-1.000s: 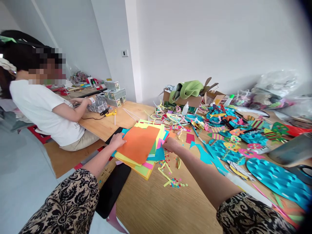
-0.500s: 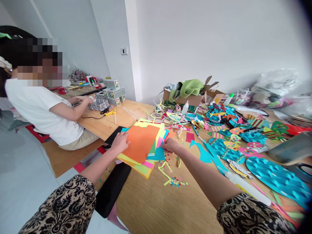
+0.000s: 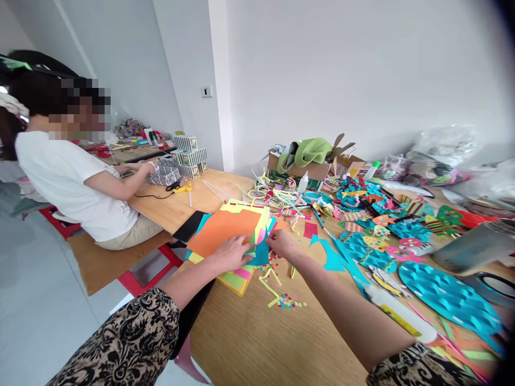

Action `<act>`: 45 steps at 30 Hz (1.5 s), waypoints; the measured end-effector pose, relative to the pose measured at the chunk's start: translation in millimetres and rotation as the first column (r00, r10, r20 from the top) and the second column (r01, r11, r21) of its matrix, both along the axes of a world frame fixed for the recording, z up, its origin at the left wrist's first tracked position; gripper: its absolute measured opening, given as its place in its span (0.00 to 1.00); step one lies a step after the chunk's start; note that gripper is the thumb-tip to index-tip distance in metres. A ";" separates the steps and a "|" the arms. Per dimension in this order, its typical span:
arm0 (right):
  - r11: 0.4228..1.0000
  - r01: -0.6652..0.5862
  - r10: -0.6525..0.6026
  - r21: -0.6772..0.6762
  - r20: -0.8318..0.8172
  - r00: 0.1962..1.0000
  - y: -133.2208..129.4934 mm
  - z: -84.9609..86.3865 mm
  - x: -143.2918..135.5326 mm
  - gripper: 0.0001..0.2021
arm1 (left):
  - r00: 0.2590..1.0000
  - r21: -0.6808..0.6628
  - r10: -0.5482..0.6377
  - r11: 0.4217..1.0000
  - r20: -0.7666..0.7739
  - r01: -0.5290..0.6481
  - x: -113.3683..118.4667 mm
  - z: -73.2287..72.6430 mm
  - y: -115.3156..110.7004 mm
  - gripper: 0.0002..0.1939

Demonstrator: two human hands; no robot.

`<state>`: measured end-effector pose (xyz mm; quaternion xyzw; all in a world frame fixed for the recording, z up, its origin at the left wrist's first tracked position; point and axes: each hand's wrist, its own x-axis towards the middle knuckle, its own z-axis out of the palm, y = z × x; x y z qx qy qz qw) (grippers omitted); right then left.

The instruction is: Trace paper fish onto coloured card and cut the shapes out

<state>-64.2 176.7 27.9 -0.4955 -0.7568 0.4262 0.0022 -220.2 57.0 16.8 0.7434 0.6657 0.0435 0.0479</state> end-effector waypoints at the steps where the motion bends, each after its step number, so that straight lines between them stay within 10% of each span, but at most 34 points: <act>1: 1.000 0.004 -0.004 0.003 -0.006 1.000 -1.2 0.9 1.8 0.13 | 1.000 -0.006 0.006 1.000 -0.007 -0.006 0.4 -0.1 -0.1 0.24; 32: 0.997 0.046 -0.056 -0.068 -0.155 0.986 -29.6 2.8 12.0 0.07 | 0.968 0.042 0.239 0.969 0.073 -0.242 -3.5 3.0 6.0 0.23; 45: 0.993 0.071 -0.094 -0.092 -0.280 0.955 -42.1 54.4 32.6 0.10 | 0.936 0.048 0.302 0.948 0.180 -0.315 -17.7 16.5 10.1 0.24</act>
